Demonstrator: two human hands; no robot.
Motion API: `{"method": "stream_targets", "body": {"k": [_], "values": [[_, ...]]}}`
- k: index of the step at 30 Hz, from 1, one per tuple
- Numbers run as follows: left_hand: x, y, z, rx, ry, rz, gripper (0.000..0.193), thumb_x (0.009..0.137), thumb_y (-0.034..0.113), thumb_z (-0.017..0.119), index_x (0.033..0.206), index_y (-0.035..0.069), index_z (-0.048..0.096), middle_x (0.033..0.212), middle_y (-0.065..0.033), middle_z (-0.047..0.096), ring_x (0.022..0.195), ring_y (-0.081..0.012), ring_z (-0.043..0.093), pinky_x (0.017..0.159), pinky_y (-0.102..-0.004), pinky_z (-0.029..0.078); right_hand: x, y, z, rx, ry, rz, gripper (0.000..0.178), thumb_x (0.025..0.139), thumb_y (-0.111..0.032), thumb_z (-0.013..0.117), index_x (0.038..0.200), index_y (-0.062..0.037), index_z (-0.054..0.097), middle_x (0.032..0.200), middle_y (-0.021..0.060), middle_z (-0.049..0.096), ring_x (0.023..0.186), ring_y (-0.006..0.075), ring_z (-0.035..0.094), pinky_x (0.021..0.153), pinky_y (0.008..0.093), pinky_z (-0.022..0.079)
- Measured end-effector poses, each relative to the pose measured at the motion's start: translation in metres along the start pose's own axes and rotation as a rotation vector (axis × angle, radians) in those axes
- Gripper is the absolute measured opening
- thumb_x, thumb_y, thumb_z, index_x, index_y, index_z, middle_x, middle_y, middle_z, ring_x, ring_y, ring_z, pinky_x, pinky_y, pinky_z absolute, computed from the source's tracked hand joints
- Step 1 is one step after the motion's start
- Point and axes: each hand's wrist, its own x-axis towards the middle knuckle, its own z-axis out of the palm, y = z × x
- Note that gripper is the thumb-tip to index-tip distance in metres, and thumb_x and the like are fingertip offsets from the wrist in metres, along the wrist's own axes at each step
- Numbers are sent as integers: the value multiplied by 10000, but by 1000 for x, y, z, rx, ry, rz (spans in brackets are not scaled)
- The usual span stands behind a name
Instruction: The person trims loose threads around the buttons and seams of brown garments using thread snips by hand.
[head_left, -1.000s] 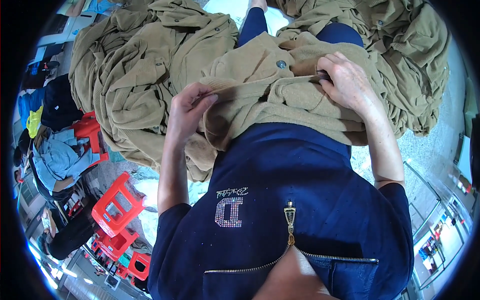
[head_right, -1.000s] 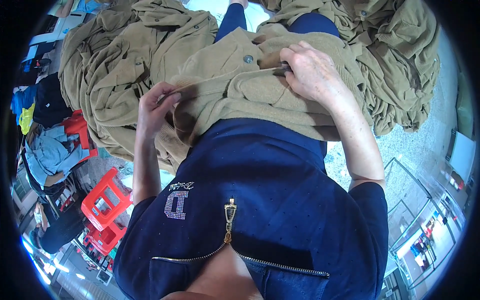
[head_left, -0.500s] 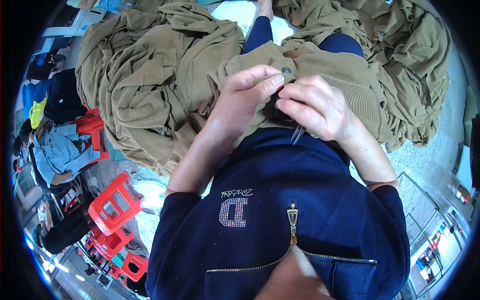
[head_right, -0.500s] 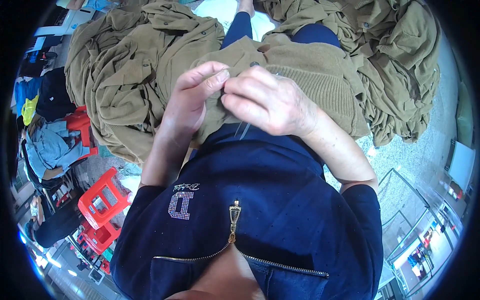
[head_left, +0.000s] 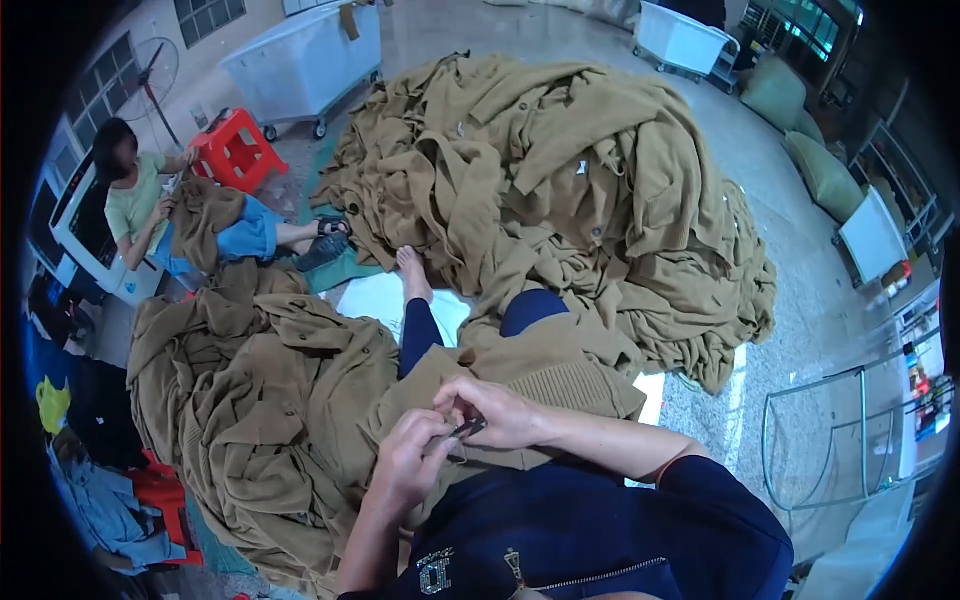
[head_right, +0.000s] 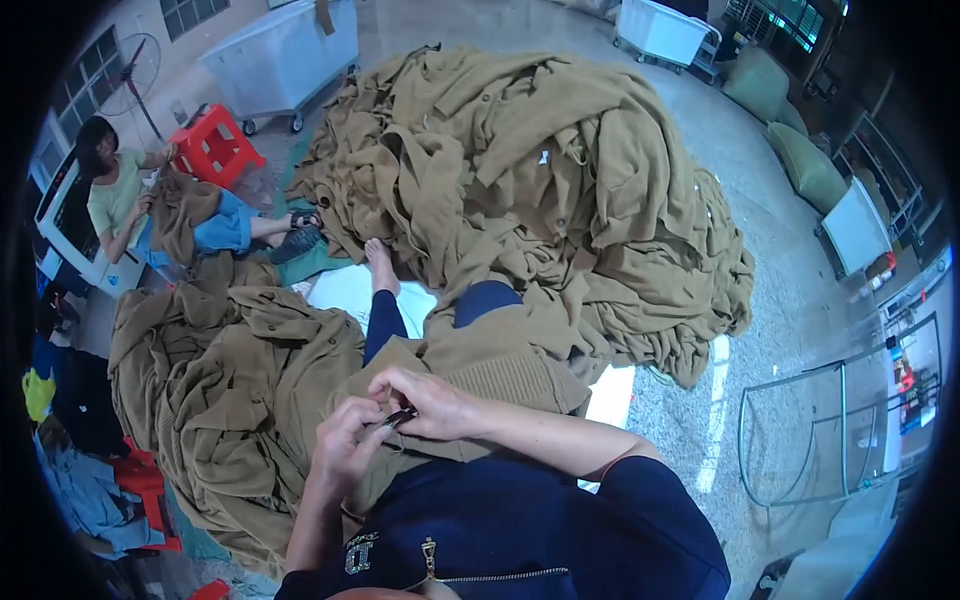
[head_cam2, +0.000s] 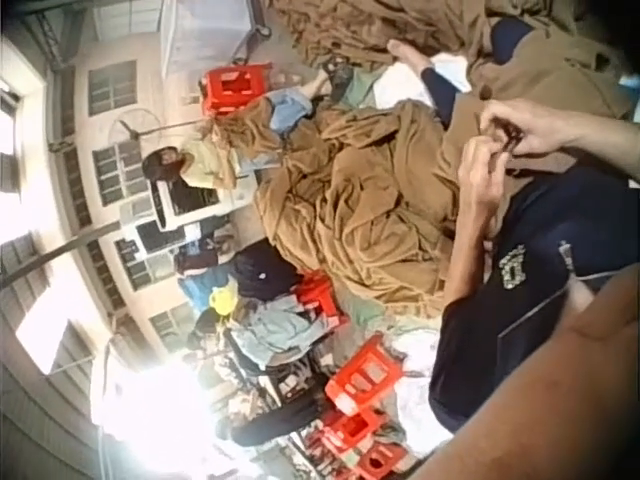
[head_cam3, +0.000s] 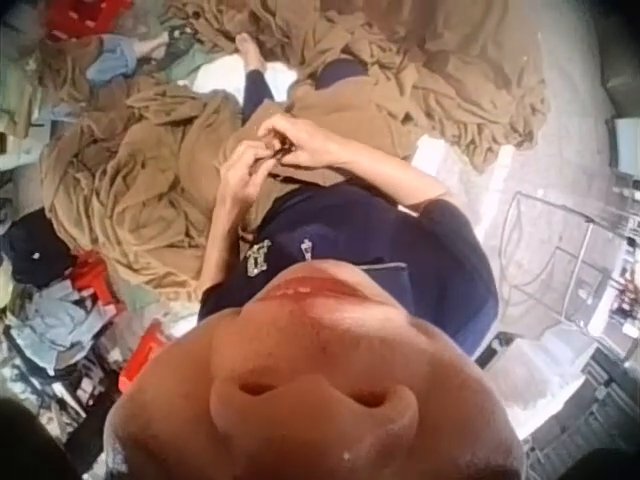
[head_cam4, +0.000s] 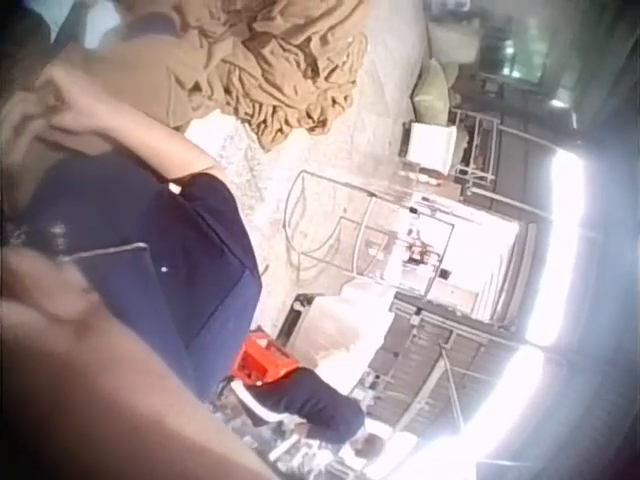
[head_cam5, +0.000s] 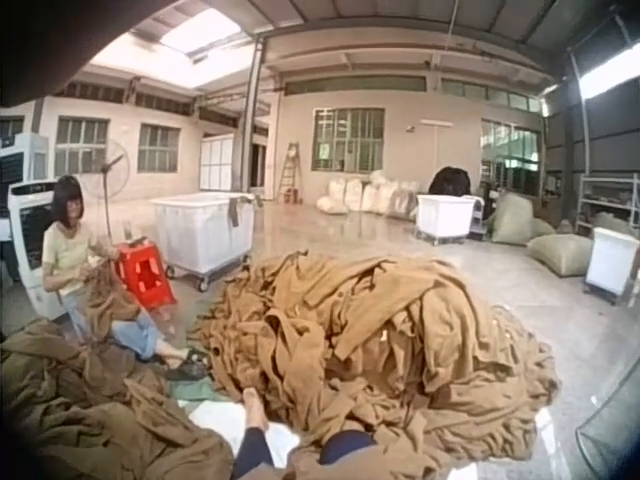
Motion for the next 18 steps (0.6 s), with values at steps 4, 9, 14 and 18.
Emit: {"method": "stream_targets", "body": {"k": [4,9,14,18], "values": [[-2,3,3,161,32,84,188,724,-58,653,883,-16,563,870,-151,568,817,-324,581,715,-377,488,2,8,-4,-61,-81,61,255,714,-27,715,853,-46,502,731,41,516,639,169,517,583,296,421],[-6,-9,11,279,208,173,165,716,-86,630,831,-7,541,777,-149,555,701,-317,568,624,-386,471,7,15,4,-67,14,30,189,663,48,651,758,-23,504,707,63,508,633,178,513,559,305,408],[-7,-23,20,476,318,105,142,735,29,601,836,50,504,739,-115,547,696,-283,574,627,-387,470,16,3,13,-182,-31,219,197,650,11,660,752,-11,492,678,109,510,637,214,531,572,328,440],[-27,-42,20,384,346,-27,161,792,63,621,913,38,518,772,-125,569,692,-301,584,630,-403,476,42,25,-24,-571,-250,179,141,660,26,604,772,-7,525,712,139,536,649,275,551,599,369,456]]}}
